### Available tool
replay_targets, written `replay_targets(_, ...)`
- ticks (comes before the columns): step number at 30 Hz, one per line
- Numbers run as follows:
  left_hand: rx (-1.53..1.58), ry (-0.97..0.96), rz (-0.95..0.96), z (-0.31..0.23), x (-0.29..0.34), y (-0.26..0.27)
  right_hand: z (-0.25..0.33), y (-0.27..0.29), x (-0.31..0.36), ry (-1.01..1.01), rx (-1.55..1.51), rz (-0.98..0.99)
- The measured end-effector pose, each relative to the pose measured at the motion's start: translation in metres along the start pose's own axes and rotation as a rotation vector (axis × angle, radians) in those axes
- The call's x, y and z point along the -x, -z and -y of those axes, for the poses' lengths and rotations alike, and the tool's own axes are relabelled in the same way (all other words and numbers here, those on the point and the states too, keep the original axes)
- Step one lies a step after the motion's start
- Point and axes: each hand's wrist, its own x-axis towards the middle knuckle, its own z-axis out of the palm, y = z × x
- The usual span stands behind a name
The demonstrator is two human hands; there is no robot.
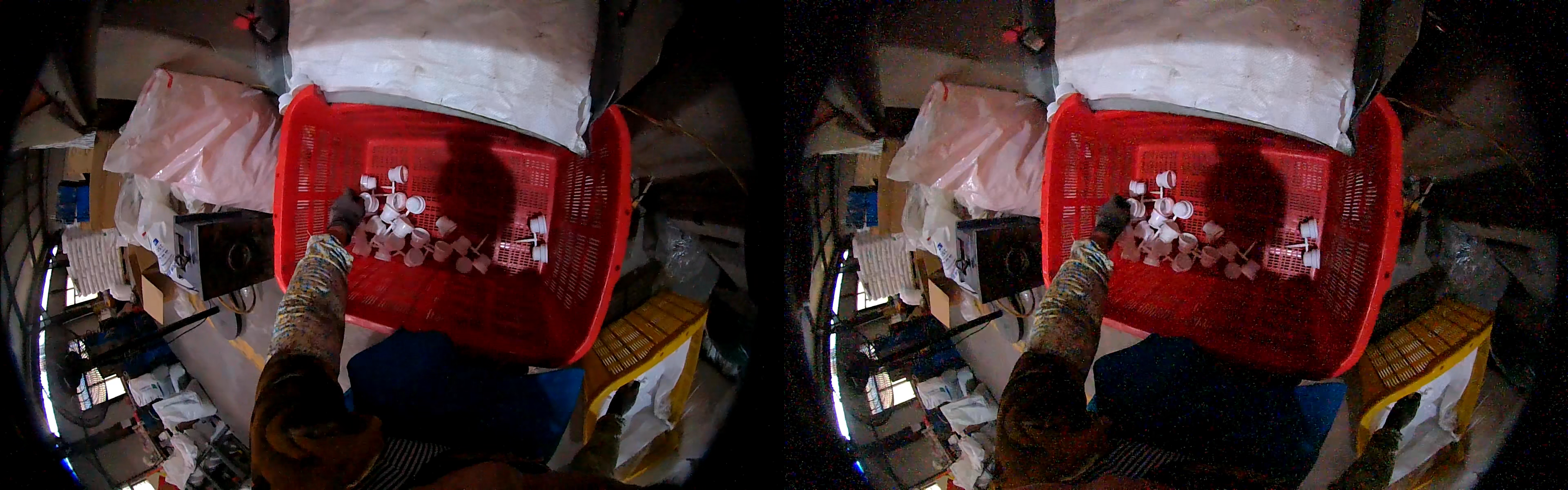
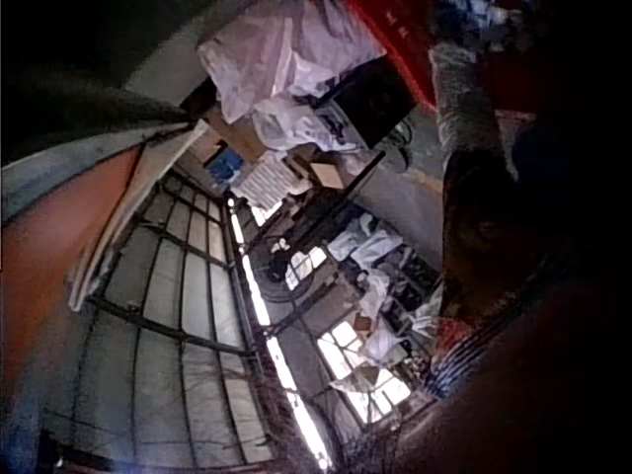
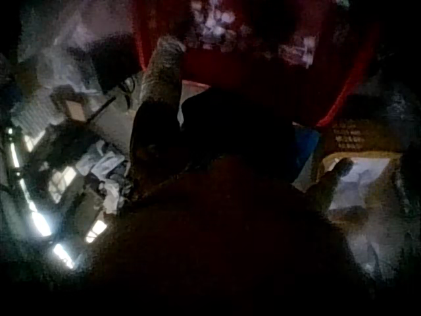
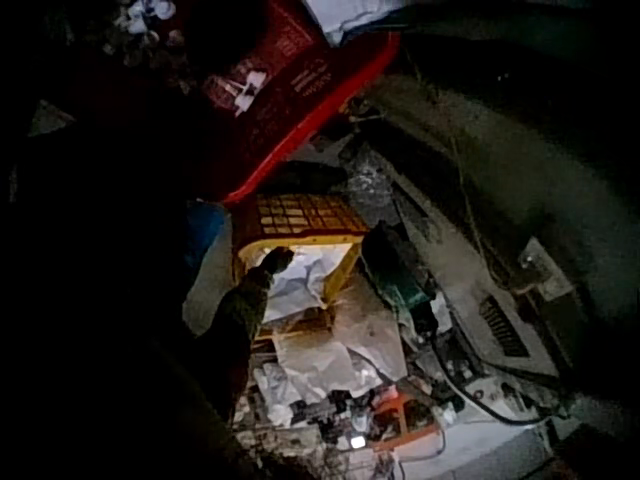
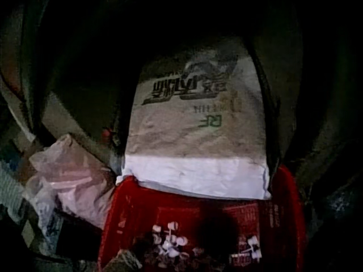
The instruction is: The person picks up white plastic components from a red basket and assembles them by hand. They then place the assembled parts into a yellow basket. The person repeats this process for multiple items.
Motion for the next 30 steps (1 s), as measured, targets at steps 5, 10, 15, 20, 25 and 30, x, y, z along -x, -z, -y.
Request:
replay_targets(5,0.81,-0.056,-0.244,0.051,-0.009,-0.044,-0.037,-0.013,-0.022,0.277,-0.102,-0.179)
replay_targets(10,1.223,-0.194,-0.051,-0.106,0.11,0.092,-0.045,-0.008,-0.005,0.292,-0.309,-0.197)
replay_targets(15,1.011,-0.718,0.116,-0.176,0.285,0.182,-0.008,-0.015,0.001,0.123,-0.216,-0.191)
replay_targets(20,1.069,-0.934,0.281,-0.191,0.364,0.22,0.003,-0.006,0.004,0.218,-0.212,-0.256)
replay_targets(25,1.083,-0.954,0.284,-0.198,0.395,0.228,0.022,0.015,0.009,0.143,0.067,-0.109)
replay_targets(30,1.104,-0.955,0.303,-0.193,0.413,0.23,-0.001,0.007,0.001,0.299,-0.184,-0.269)
